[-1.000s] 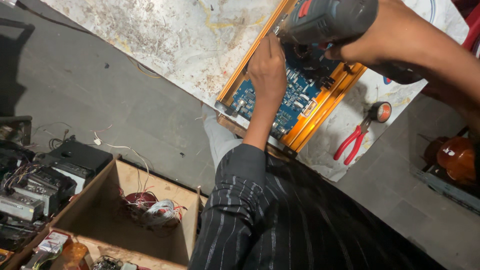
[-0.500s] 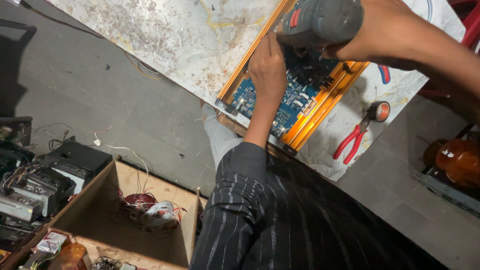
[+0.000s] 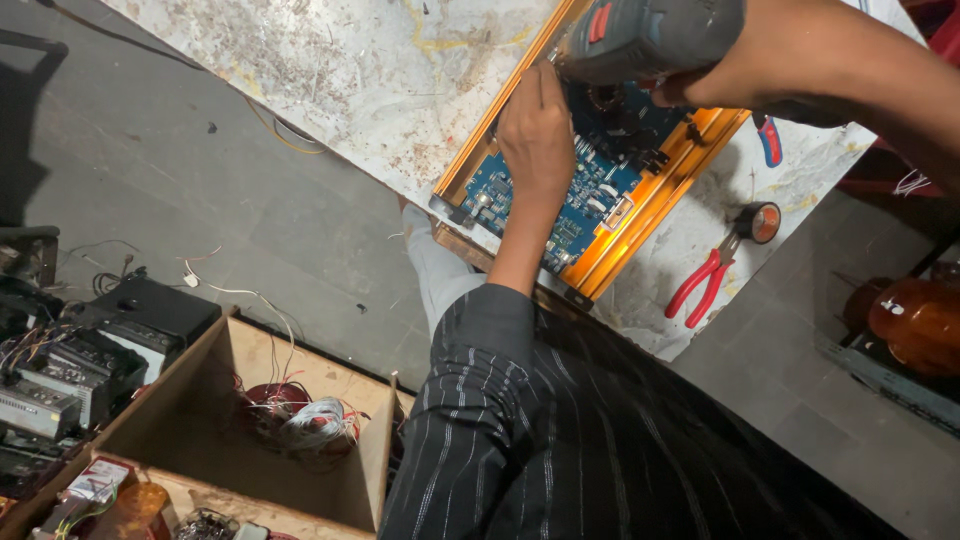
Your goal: The person uses a cordless drill to fasten screws into a blue circuit board mounted in an orange frame. They repeatedly pick up screws, position them, and drive them in, then use pliers to adjust components on the board.
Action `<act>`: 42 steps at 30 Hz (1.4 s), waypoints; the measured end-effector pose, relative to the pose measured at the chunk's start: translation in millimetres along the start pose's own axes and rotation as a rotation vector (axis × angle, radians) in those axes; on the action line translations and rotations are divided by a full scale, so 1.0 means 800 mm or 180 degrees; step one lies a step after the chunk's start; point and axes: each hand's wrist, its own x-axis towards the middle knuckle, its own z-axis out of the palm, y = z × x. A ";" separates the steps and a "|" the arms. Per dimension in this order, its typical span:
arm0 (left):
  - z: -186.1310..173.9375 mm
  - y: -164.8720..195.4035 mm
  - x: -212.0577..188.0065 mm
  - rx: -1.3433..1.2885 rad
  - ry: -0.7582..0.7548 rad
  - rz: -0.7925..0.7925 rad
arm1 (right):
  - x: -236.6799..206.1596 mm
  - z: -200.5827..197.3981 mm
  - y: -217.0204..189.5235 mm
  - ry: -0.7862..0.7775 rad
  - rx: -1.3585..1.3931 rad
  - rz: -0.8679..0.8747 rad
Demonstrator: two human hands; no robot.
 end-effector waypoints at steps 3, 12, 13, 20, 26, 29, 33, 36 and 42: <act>0.000 -0.001 0.000 0.0007 0.0002 0.0035 | -0.001 0.006 0.004 -0.0101 -0.0136 0.0629; 0.002 -0.002 -0.001 0.0018 -0.0042 -0.0017 | 0.012 0.000 0.005 0.0189 -0.0318 -0.0349; 0.003 -0.003 -0.001 -0.0013 -0.0065 -0.0050 | 0.012 -0.003 0.002 0.0070 -0.0329 -0.0134; 0.006 -0.004 -0.001 -0.0067 0.0082 -0.0065 | 0.020 -0.023 -0.020 0.0026 -0.0881 -0.0048; 0.003 -0.003 0.004 -0.0029 -0.0041 -0.0162 | 0.021 -0.035 -0.026 0.0012 -0.0668 0.0097; 0.004 -0.001 0.004 -0.0055 -0.0037 -0.0188 | 0.019 -0.039 -0.028 -0.0030 -0.0653 0.0124; 0.004 -0.001 0.001 -0.0118 -0.0009 -0.0192 | 0.019 -0.040 -0.030 -0.0194 -0.0854 0.0328; 0.006 -0.002 0.000 -0.0007 0.0088 -0.0095 | 0.019 -0.040 -0.031 -0.0117 -0.0898 0.0226; 0.008 -0.003 0.002 -0.0016 -0.0161 -0.0270 | 0.022 -0.037 -0.031 -0.0191 -0.0952 0.0160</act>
